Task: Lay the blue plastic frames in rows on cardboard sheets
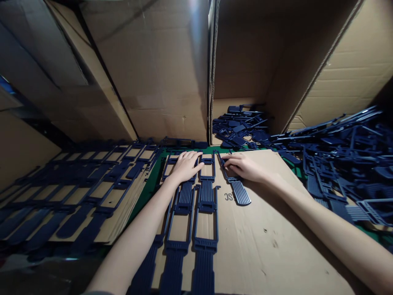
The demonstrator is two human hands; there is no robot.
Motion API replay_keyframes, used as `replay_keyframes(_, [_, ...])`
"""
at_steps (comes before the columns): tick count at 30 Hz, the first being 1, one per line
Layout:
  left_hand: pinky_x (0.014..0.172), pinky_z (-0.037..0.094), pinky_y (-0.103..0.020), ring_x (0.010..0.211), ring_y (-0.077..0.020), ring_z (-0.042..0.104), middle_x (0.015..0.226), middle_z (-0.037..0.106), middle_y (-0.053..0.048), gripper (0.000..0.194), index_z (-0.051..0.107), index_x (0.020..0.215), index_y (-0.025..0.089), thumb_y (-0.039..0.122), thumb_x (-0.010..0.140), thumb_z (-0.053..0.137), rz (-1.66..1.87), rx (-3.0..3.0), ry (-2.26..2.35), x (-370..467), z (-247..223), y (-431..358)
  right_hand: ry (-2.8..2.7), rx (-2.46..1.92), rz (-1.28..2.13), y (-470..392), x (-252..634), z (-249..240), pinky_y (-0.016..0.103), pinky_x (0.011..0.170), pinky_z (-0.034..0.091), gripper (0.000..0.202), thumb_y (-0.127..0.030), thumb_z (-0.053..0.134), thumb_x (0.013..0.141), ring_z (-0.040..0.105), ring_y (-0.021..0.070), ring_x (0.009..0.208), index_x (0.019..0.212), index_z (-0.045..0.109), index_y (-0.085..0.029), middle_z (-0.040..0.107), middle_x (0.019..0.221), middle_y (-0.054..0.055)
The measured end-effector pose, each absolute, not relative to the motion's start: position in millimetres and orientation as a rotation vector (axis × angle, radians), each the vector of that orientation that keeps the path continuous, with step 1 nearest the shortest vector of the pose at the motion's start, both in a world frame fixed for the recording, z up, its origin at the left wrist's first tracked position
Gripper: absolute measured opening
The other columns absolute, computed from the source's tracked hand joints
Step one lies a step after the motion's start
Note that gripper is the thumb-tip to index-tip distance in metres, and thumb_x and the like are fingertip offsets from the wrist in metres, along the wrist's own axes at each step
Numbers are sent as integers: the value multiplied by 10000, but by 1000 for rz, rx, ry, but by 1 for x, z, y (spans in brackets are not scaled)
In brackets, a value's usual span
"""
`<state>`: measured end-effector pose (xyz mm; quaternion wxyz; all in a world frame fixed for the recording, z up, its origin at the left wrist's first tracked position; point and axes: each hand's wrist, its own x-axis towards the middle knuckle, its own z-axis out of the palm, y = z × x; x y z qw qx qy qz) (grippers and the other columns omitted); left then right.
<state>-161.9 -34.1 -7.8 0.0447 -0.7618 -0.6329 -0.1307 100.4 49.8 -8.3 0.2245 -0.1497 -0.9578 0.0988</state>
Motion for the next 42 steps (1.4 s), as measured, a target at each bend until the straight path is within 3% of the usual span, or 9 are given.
replay_keyframes(13, [1111,237,-427,1286,-231,415,1364,509,-72,464,451,1332,214,443,939,361,-402,-2328,-1925,-161,-9,-33,-2587,-445,203,39,92,-11,431,950,478,379,-127,438,887,591,231,1103,1207,620,-218,607,1263,67])
replay_keyframes(19, [1114,229,-426,1290,-229,412,1364,509,-68,465,451,1332,219,446,936,362,-405,-2330,-1917,-162,-10,-33,-2532,-414,214,40,89,-17,457,956,477,357,-188,490,886,597,250,1096,1204,633,-263,640,1207,57])
replay_keyframes(34, [1112,241,-434,1275,-236,425,1354,517,-80,468,459,1330,199,439,938,369,-411,-2324,-1911,-162,-10,-33,-2542,-437,134,39,91,-19,439,918,474,314,-177,477,897,580,237,1074,1177,614,-218,621,1218,71])
replay_keyframes(42, [1116,256,-437,1314,-238,390,1388,484,-82,471,455,1338,206,441,940,367,-422,-2325,-1928,-161,-7,-35,-2519,-420,168,40,90,-19,442,921,471,374,-87,420,877,571,227,1082,1181,599,-211,619,1215,73])
